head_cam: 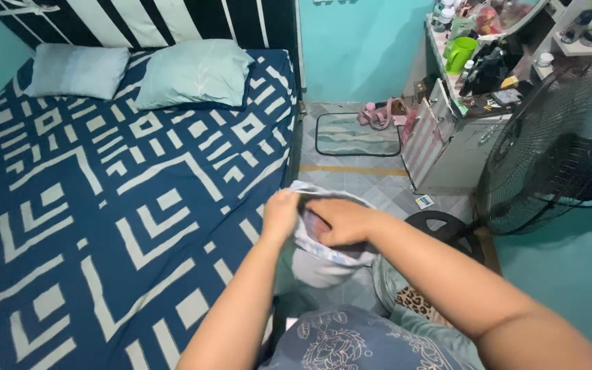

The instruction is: The person picks up pillows from the floor and bed, then inserts pillow inserts into pillowcases by hand. They adjust the fabric and arrange the finished pillows on the bed.

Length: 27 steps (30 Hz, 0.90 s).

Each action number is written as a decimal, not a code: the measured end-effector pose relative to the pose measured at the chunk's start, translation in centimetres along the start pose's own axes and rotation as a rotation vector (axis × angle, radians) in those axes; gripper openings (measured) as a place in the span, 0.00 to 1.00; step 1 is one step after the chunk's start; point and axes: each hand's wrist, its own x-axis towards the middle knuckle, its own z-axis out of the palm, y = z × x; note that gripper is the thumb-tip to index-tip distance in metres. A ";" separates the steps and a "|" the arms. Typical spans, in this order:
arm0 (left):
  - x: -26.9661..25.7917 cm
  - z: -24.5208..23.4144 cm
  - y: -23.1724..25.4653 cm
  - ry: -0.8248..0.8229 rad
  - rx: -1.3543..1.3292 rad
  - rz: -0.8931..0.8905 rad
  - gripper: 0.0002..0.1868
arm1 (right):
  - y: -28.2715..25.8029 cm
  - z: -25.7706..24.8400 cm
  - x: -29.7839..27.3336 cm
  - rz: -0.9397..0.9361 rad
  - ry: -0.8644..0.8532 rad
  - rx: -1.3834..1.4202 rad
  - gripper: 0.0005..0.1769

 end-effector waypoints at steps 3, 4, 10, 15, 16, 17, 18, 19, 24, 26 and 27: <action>-0.4 -0.7 3.7 -0.045 -0.157 -0.217 0.18 | -0.1 -1.3 -0.8 -0.168 -0.268 0.200 0.46; 0.1 -0.9 4.9 -0.051 -0.199 -0.248 0.17 | -0.2 -1.8 -0.9 -0.278 -0.317 0.313 0.48; -0.7 0.4 8.7 -0.195 -0.529 0.051 0.15 | -1.3 3.6 -1.0 0.568 -0.282 -0.223 0.26; -3.7 -0.2 11.9 -0.449 -0.941 -0.002 0.13 | 2.5 17.2 10.9 1.570 0.612 -1.326 0.18; -3.3 -0.7 12.7 -0.412 -0.858 0.076 0.13 | 5.0 19.1 11.3 1.468 0.682 -1.323 0.20; -2.8 -1.2 13.4 -0.373 -0.774 0.153 0.13 | 7.3 20.3 11.6 1.365 0.749 -1.320 0.24; -3.3 -1.6 14.0 -0.333 -0.695 0.212 0.13 | 8.8 19.7 12.1 1.295 0.776 -1.511 0.24; -3.6 -1.9 14.5 -0.324 -0.707 0.185 0.13 | 10.4 17.8 13.3 1.210 0.796 -1.699 0.25; -0.2 -3.4 15.9 -0.245 -0.715 0.085 0.12 | 14.1 9.6 17.3 0.496 0.601 -1.639 0.28; -0.2 -5.1 16.5 -0.194 -0.711 0.178 0.13 | 13.5 6.6 18.9 0.277 0.527 -0.963 0.28; 0.6 -6.3 16.7 -0.170 -0.703 0.240 0.13 | 13.0 4.4 19.9 0.225 0.522 -0.771 0.28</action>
